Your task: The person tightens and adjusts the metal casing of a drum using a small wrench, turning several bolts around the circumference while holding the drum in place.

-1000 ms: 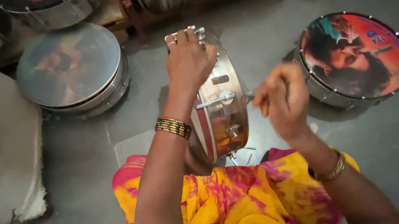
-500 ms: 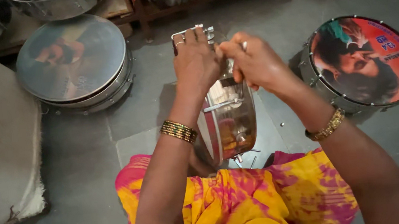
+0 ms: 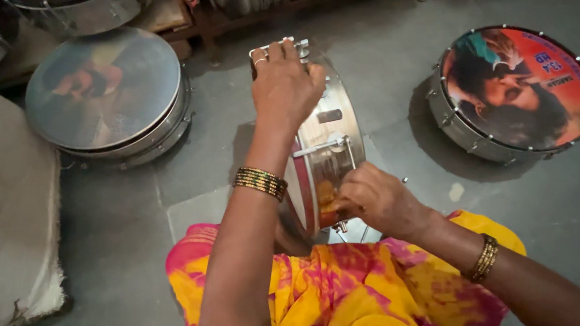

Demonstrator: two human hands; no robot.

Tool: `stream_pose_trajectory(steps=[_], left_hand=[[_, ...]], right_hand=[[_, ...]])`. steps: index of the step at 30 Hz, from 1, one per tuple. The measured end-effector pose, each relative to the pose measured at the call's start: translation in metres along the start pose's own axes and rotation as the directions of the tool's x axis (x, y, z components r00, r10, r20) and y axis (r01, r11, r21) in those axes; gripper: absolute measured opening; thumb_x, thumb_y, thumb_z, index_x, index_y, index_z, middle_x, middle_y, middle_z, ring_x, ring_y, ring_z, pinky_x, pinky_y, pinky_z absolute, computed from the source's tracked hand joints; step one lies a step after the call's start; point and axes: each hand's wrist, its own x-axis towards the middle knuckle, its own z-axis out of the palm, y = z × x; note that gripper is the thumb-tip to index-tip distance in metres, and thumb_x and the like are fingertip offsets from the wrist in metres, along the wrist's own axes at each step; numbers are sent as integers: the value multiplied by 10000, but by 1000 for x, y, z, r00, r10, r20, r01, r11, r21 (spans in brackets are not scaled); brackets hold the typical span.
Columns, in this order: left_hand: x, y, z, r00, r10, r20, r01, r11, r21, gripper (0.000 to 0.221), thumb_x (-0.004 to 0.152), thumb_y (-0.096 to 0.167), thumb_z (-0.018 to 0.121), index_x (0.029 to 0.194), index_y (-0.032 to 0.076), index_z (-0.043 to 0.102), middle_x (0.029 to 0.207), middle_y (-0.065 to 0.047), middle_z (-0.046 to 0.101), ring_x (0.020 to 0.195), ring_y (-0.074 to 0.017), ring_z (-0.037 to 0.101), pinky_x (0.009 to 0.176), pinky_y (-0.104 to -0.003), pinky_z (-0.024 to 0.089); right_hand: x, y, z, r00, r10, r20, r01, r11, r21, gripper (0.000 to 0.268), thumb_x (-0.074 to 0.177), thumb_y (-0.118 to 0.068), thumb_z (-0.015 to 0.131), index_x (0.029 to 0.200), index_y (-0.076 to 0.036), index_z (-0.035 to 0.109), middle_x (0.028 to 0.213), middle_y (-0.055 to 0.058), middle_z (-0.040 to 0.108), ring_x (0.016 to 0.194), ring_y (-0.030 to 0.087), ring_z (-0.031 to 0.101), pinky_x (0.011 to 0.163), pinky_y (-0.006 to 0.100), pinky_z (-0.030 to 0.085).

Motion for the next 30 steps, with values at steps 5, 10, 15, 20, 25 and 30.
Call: stream_pose_trajectory(steps=[5, 10, 15, 20, 25, 30], left_hand=[[-3, 5, 5, 998, 63, -25, -62, 997, 47, 635, 869, 366, 596, 1332, -68, 580, 1272, -238, 609, 1243, -523, 467, 1000, -532, 500], [-1, 10, 7, 998, 57, 30, -57, 998, 12, 631, 867, 368, 596, 1330, -61, 580, 1308, -236, 599, 1282, -508, 458, 999, -522, 497], [1, 12, 6, 997, 45, 62, -48, 998, 45, 651, 887, 392, 611, 1359, -53, 559, 1342, -232, 580, 1318, -511, 444, 1023, -512, 495], [2, 8, 2, 989, 40, 141, -48, 997, 58, 814, 723, 407, 667, 1373, -60, 524, 1352, -229, 560, 1308, -493, 439, 976, -490, 502], [5, 5, 7, 997, 53, 63, -54, 999, 8, 636, 880, 360, 598, 1370, -45, 573, 1399, -246, 571, 1324, -501, 460, 1031, -508, 500], [2, 1, 11, 997, 59, 53, -60, 998, 12, 613, 896, 345, 546, 1356, -59, 577, 1359, -241, 597, 1304, -519, 467, 1010, -521, 496]], right_hand=[[5, -1, -31, 902, 384, -196, -312, 895, 318, 105, 1058, -140, 550, 1100, -64, 491, 800, 64, 604, 648, 171, 553, 591, 291, 469], [61, 34, -57, 702, 712, -5, -561, 557, 613, 186, 1110, -239, 483, 1136, -55, 487, 683, 45, 579, 455, 66, 459, 404, 241, 372], [100, 56, -49, 599, 783, 167, -727, 445, 522, 236, 1075, -296, 505, 1043, -63, 519, 610, 34, 574, 351, 72, 420, 317, 265, 337], [121, 65, -35, 413, 849, 331, -891, 302, 338, 345, 1070, -379, 522, 917, -71, 548, 564, 41, 530, 336, 91, 402, 310, 281, 321], [86, 47, -24, 764, 645, 17, -630, 741, 233, 192, 1110, -232, 519, 990, -83, 542, 760, 35, 632, 578, 128, 605, 482, 282, 443], [5, 9, 0, 988, 0, 154, 30, 982, -189, 198, 943, -199, 750, 835, -94, 621, 706, 83, 551, 623, 290, 578, 586, 409, 468]])
